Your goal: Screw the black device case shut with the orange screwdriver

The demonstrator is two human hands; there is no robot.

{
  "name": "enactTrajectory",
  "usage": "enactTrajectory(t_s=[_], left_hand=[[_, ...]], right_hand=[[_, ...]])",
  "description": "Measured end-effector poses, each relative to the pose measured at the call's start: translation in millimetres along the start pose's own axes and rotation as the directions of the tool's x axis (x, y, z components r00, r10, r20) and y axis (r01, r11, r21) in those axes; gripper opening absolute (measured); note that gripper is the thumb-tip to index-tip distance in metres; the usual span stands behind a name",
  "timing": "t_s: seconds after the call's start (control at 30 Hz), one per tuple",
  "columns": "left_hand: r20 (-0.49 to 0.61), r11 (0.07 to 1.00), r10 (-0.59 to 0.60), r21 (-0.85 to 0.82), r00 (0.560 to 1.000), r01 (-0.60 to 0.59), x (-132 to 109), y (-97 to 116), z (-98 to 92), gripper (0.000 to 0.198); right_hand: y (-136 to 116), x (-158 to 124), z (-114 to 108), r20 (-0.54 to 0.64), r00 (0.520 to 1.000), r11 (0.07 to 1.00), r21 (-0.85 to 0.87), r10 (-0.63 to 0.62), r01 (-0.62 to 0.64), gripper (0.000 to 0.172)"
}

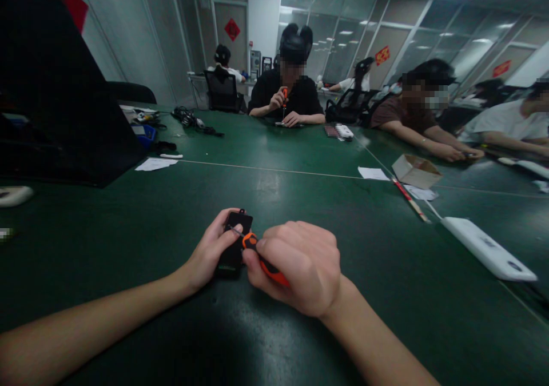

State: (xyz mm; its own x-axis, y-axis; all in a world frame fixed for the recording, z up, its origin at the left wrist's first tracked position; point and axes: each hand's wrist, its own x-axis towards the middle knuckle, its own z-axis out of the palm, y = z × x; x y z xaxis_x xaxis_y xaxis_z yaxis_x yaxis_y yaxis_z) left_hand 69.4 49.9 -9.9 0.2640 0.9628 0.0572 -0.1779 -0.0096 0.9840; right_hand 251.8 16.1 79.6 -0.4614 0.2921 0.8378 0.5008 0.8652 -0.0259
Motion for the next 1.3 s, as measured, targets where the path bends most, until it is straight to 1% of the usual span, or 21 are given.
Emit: enactTrajectory(t_s=[0.07, 0.1, 0.2, 0.23, 0.3, 0.33, 0.4, 0.47, 0.53, 0.6, 0.67, 0.7, 0.77, 0.87, 0.9, 0.93, 1.03, 1.1, 1.17, 1.23, 1.3], left_hand=[[-0.011, 1.0, 0.006, 0.008, 1.0, -0.006, 1, 0, 0.4, 0.038], [-0.015, 1.0, 0.006, 0.01, 1.0, -0.006, 1, 0, 0.6, 0.038], [-0.023, 1.0, 0.001, 0.006, 1.0, -0.001, 1, 2, 0.9, 0.036], [-0.024, 1.0, 0.0, 0.003, 1.0, 0.0, 1, 2, 0.9, 0.036], [-0.016, 1.0, 0.0, -0.012, 1.0, 0.0, 1, 2, 0.8, 0.036], [-0.008, 1.0, 0.001, -0.025, 1.0, -0.001, 1, 2, 0.7, 0.037], [0.011, 0.999, -0.002, -0.054, 1.0, 0.003, 0, 1, 0.8, 0.04], [0.017, 0.997, -0.011, -0.077, 1.0, 0.012, 0, 1, 1.1, 0.043], [0.005, 0.996, -0.019, -0.084, 1.0, 0.02, 0, 1, 1.6, 0.044], [-0.013, 0.997, -0.018, -0.072, 1.0, 0.017, 0, 2, 1.9, 0.042], [-0.015, 0.998, -0.018, -0.053, 1.0, 0.017, 0, 2, 1.9, 0.04], [-0.013, 0.999, -0.018, -0.048, 1.0, 0.018, 0, 2, 1.8, 0.039], [-0.002, 0.998, -0.018, -0.054, 1.0, 0.018, 0, 1, 1.5, 0.039], [0.009, 0.998, -0.007, -0.063, 1.0, 0.007, -1, 0, 1.4, 0.037], [0.012, 0.998, -0.004, -0.06, 1.0, 0.005, 0, 0, 1.5, 0.037], [0.009, 0.998, -0.001, -0.055, 1.0, 0.001, 0, 0, 1.6, 0.037], [-0.011, 0.999, 0.004, -0.043, 1.0, -0.005, 0, 1, 1.8, 0.039], [-0.005, 0.999, -0.003, -0.046, 1.0, 0.003, 0, 0, 1.7, 0.04], [0.019, 0.999, -0.013, -0.051, 1.0, 0.013, 0, 0, 1.5, 0.039], [0.032, 0.999, -0.017, -0.045, 0.999, 0.018, 0, -1, 1.2, 0.038], [0.023, 1.0, -0.014, -0.025, 1.0, 0.015, 0, -1, 1.0, 0.039]], right_hand=[[-1, 0, 0, 0.034, 0.999, 1.0, -0.023, 0.009, -0.009, 0.015], [-1, 1, 0, 0.069, 0.998, 0.999, -0.041, 0.009, -0.007, 0.014], [-3, 6, -3, 0.131, 0.991, 0.998, -0.069, -0.008, 0.017, 0.012], [-4, 8, -5, 0.148, 0.989, 0.997, -0.074, 0.001, 0.01, 0.01], [-7, 16, -11, 0.197, 0.978, 0.994, -0.096, 0.064, -0.046, 0.009], [-10, 20, -15, 0.245, 0.963, 0.99, -0.118, 0.109, -0.082, 0.01], [-15, 27, -24, 0.363, 0.915, 0.981, -0.139, 0.175, -0.132, 0.015], [-20, 32, -31, 0.454, 0.866, 0.977, -0.135, 0.21, -0.166, 0.028], [-24, 33, -35, 0.498, 0.835, 0.97, -0.174, 0.234, -0.168, 0.037], [-27, 32, -35, 0.478, 0.842, 0.955, -0.265, 0.249, -0.131, 0.033], [-29, 30, -34, 0.423, 0.871, 0.932, -0.348, 0.251, -0.1, 0.029], [-29, 29, -33, 0.401, 0.881, 0.927, -0.361, 0.252, -0.1, 0.029], [-30, 29, -32, 0.401, 0.877, 0.933, -0.339, 0.263, -0.125, 0.032], [-31, 32, -32, 0.451, 0.851, 0.95, -0.269, 0.269, -0.157, 0.044], [-31, 33, -32, 0.457, 0.849, 0.953, -0.261, 0.264, -0.155, 0.046], [-31, 33, -31, 0.454, 0.853, 0.953, -0.267, 0.258, -0.146, 0.046], [-32, 33, -31, 0.397, 0.886, 0.934, -0.343, 0.241, -0.1, 0.041], [-32, 32, -32, 0.369, 0.896, 0.92, -0.379, 0.245, -0.096, 0.037], [-33, 32, -33, 0.383, 0.885, 0.929, -0.348, 0.264, -0.127, 0.036], [-34, 33, -34, 0.43, 0.861, 0.946, -0.281, 0.273, -0.159, 0.043], [-34, 34, -34, 0.453, 0.851, 0.952, -0.263, 0.265, -0.156, 0.048]])
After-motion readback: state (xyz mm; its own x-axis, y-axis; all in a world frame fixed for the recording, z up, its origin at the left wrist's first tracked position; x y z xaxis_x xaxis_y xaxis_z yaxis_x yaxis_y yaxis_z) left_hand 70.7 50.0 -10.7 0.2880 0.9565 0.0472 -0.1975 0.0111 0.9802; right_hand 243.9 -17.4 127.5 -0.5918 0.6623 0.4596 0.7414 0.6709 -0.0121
